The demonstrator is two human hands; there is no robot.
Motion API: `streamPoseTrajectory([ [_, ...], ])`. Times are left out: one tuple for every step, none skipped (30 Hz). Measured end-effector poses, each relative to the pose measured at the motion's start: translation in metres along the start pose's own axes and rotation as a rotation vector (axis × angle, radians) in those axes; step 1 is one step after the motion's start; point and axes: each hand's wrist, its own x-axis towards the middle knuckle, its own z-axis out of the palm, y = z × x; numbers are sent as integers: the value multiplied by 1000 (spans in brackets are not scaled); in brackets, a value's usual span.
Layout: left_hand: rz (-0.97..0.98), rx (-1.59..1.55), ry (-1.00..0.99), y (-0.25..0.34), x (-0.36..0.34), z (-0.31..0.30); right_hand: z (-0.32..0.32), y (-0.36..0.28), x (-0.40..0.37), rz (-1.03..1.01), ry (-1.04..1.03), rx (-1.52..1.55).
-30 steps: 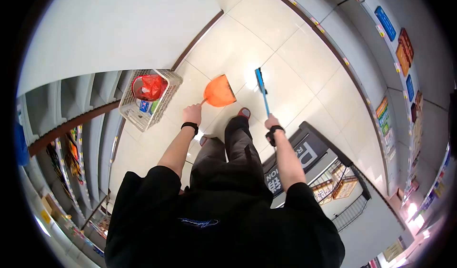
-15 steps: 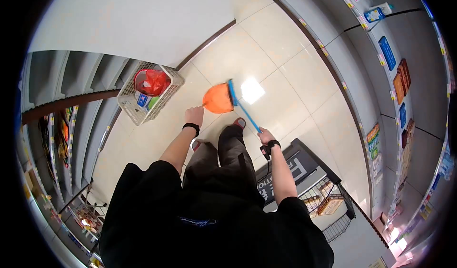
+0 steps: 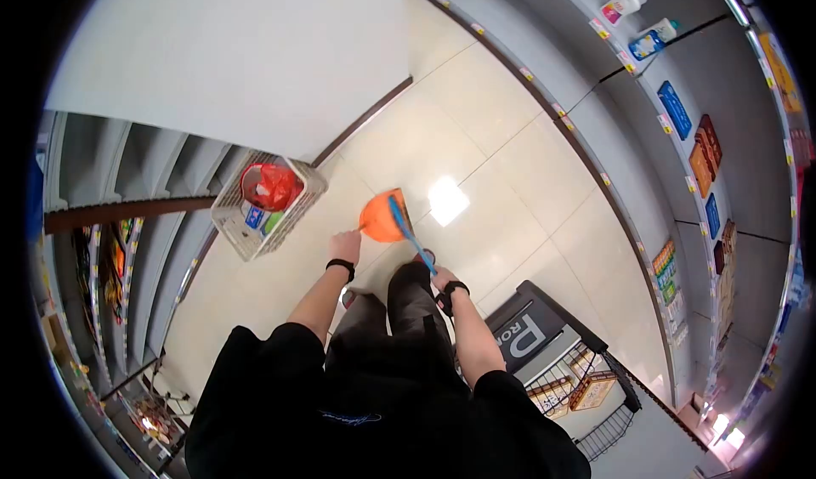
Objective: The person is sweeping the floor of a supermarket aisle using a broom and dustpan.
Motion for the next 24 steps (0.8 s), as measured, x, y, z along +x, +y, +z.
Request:
streamPoseTrajectory([
  [3,-2,4,0,1,-3,-5,10,-4,1,-23,69],
  [7,-6,8,-1,1,-5,-10,20,-10,-79,-13,66],
  [9,-9,3,-2,-2,-5,-11,37,-12,-156,-9,62],
  [0,-33,-1,-5,-2,0,-41,15,-49,33,-186,230],
  [-9,-13,-10,-5,-3,-3,-42,24,-56,80,-170,343],
  [-18,10,-18,-5,-5,-6,-46,32,-63,113,-165,381],
  [-26,34,-24,-5,-9,-10,-50,43,-70,145,-159,421],
  [-36,4,-20,-6,-12,-12,-49,60,-70,159,-140,425],
  [-40,13,-20,-8,-15,-11,-44,81,-65,173,-123,432],
  [-42,22,-17,-9,-15,-9,-42,103,-61,143,-95,379],
  [-44,30,-14,-10,-12,-8,-44,117,-59,116,-66,326],
  [-59,19,-36,-12,-10,-7,-51,119,-68,161,-26,281],
  [-56,17,-54,-13,-8,-7,-61,115,-85,208,13,231],
  [-55,12,-71,-15,-6,-8,-74,108,-106,332,7,335],
  [-56,8,-87,-19,-4,-9,-77,128,-99,199,68,114],
  [-45,-22,-29,-23,-3,-9,-91,123,-116,313,49,187],
  [-49,-37,-28,-26,2,-10,-104,116,-133,425,27,260],
  [-55,-53,-31,-28,2,-19,-100,143,-118,444,16,223],
  [-62,-70,-36,-30,-1,-30,-90,173,-98,463,4,184],
  [-57,-45,12,-26,-6,-50,-103,161,-117,527,21,63],
  [-50,-57,24,-26,-1,-56,-73,240,-59,439,59,32],
  [-47,-69,34,-28,4,-58,-75,256,-55,533,23,264],
  [-41,-81,47,-31,9,-63,-76,256,-52,563,13,354],
  [-18,-51,101,-30,13,-71,-76,255,-49,595,6,443],
])
